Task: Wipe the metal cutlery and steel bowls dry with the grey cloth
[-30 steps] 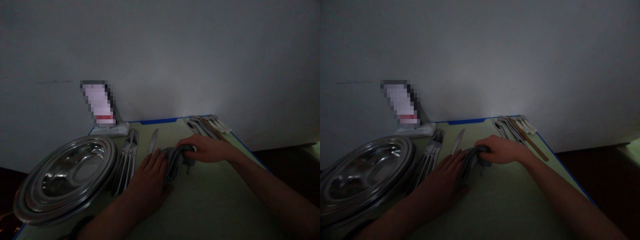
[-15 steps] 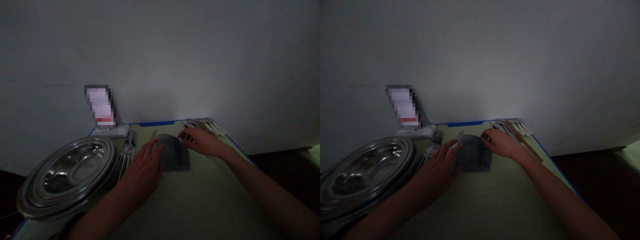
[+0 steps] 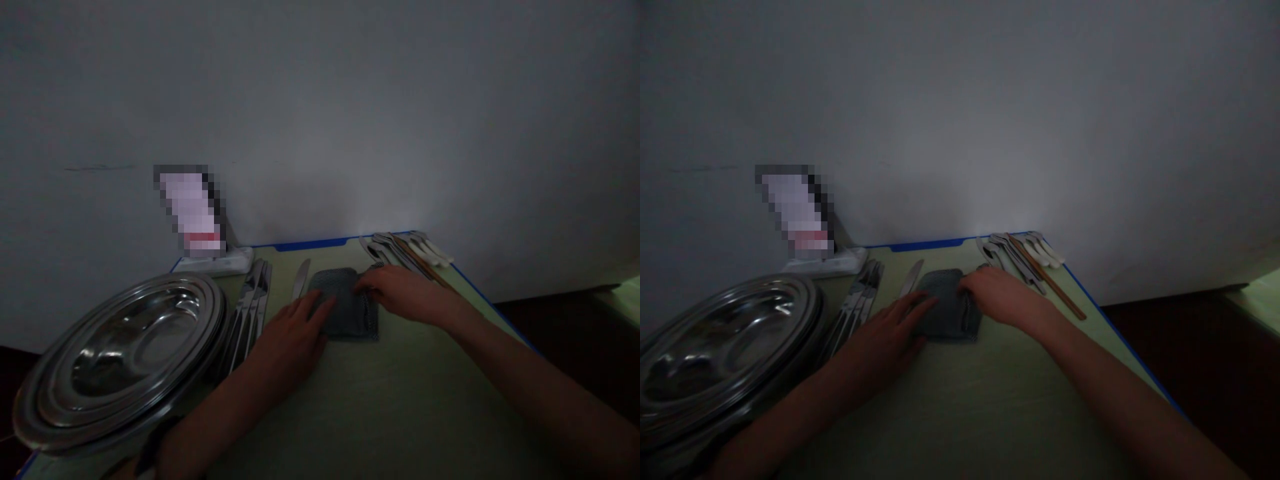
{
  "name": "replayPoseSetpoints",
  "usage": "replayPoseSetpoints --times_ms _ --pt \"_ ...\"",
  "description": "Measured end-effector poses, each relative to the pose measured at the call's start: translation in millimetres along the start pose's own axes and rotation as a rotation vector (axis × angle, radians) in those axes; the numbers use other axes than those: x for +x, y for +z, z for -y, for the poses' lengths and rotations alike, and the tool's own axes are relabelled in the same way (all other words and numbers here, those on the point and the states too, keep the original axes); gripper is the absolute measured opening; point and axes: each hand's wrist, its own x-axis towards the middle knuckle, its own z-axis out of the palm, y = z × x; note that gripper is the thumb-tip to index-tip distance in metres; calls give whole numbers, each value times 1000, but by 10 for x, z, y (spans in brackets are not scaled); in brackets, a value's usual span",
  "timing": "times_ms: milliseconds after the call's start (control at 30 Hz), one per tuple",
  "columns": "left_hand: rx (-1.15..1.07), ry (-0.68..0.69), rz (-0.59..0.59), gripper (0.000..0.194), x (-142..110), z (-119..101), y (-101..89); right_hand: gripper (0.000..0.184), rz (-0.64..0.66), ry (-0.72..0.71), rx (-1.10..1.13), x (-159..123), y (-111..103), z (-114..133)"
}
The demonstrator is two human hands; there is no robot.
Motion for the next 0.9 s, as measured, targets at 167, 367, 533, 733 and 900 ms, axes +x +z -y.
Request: replayPoseSetpoints --times_ms 167,367,533,733,900 --pt "-31 -42 34 60 50 -7 -12 22 -38 17 2 -20 -166 66" --pt "-2 -86 69 57 47 -24 12 17 70 77 8 -111 -311 13" --pt "97 -88 82 41 30 -44 24 14 262 94 35 -178 -299 18" --pt "194 -9 71 29 14 -44 9 14 180 3 29 -206 -317 72" --pt "223 16 -2 32 21 -20 -41 22 459 49 98 -232 -269 101"
